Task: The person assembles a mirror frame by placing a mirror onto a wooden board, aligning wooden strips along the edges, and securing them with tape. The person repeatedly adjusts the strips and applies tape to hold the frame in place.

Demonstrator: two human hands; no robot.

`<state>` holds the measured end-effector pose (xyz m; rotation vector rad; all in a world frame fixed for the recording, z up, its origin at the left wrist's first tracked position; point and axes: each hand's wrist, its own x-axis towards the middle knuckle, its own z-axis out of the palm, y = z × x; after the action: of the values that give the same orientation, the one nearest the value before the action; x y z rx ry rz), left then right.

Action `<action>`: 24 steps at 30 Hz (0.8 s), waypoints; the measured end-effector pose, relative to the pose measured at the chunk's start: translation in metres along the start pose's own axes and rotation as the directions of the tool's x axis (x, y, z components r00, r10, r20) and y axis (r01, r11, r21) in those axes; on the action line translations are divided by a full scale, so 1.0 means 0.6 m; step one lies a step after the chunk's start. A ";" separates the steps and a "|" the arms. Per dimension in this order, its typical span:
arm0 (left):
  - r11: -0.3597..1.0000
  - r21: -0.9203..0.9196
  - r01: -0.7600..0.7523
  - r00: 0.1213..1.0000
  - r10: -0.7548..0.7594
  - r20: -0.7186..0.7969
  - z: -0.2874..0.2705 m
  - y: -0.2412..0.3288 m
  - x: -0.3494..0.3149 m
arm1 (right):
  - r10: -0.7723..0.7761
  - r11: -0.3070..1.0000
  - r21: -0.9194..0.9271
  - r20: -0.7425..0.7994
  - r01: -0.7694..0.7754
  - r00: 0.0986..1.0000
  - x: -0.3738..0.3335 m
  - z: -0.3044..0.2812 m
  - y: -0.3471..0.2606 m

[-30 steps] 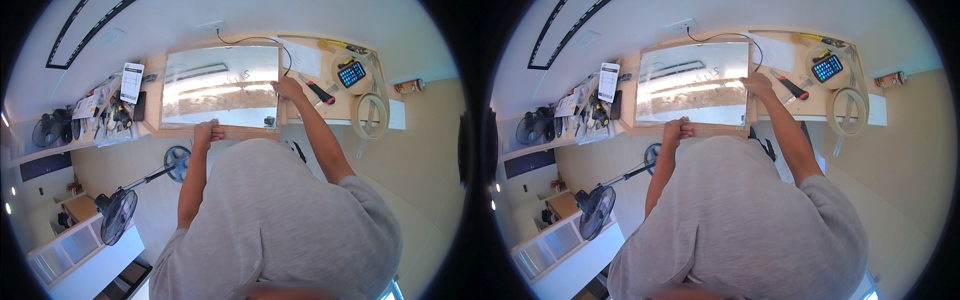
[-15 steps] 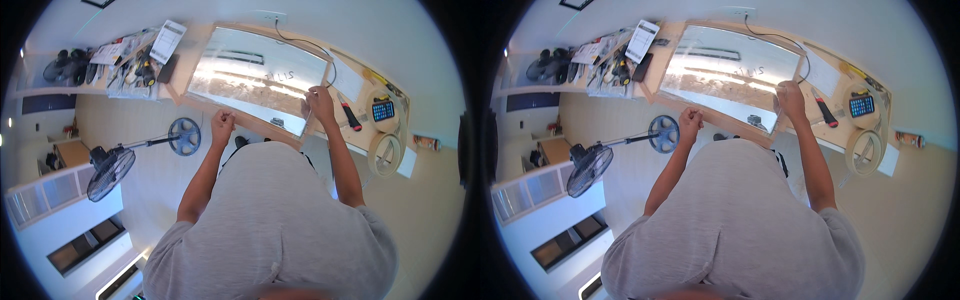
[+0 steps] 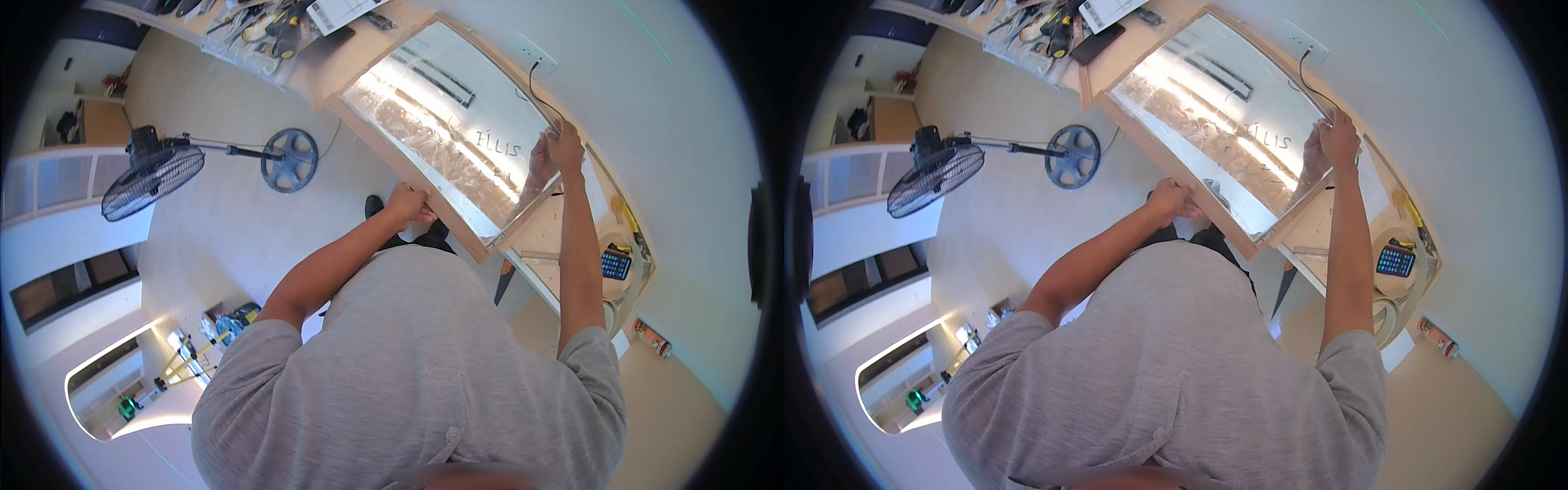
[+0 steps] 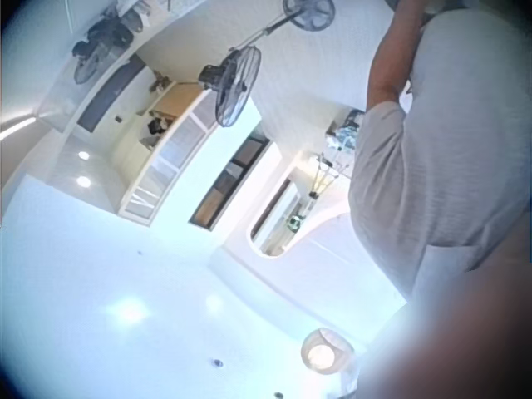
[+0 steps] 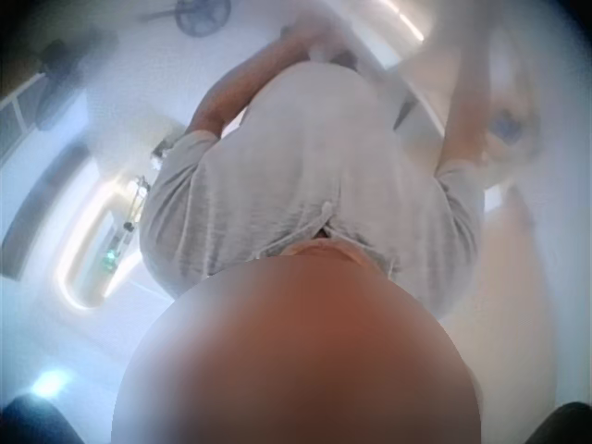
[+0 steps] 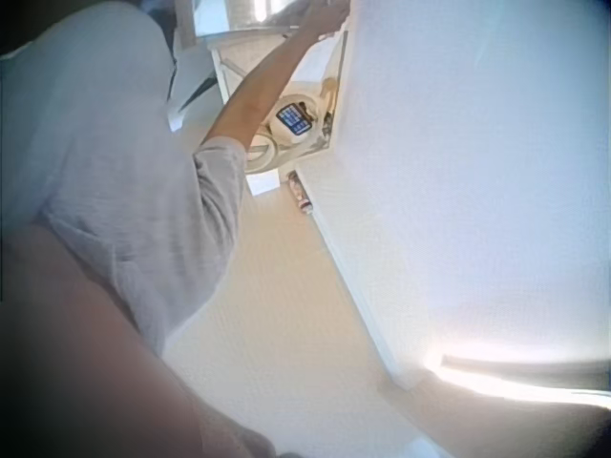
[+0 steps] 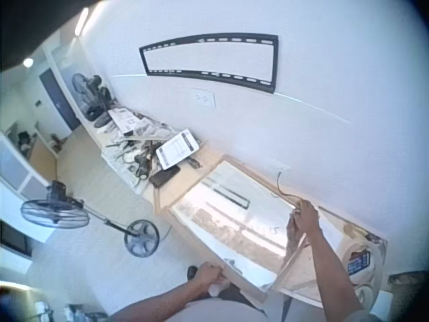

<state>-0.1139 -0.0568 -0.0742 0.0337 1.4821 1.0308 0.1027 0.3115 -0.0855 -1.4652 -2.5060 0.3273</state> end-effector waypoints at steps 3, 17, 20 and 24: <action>0.999 -0.043 0.013 1.000 -0.014 -0.022 0.005 0.005 -0.005 | -0.004 1.000 -0.018 0.024 0.005 1.000 0.015 0.012 0.012; 0.999 0.028 0.039 0.999 -0.040 0.019 0.014 -0.008 -0.018 | -0.077 0.713 0.693 -0.074 0.107 0.994 -0.127 0.047 -0.139; 0.997 0.064 0.050 0.999 -0.051 0.019 0.006 -0.007 -0.019 | -0.405 0.623 0.731 -0.001 0.277 0.914 -0.194 0.076 -0.280; 0.998 0.034 0.052 0.996 -0.054 0.075 -0.004 0.000 -0.018 | -0.505 0.655 0.681 0.073 0.328 0.860 -0.179 0.085 -0.434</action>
<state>-0.1130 -0.0644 -0.0659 0.0559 1.4230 0.9530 -0.0762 0.0889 -0.0640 -0.5619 -2.4184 1.2193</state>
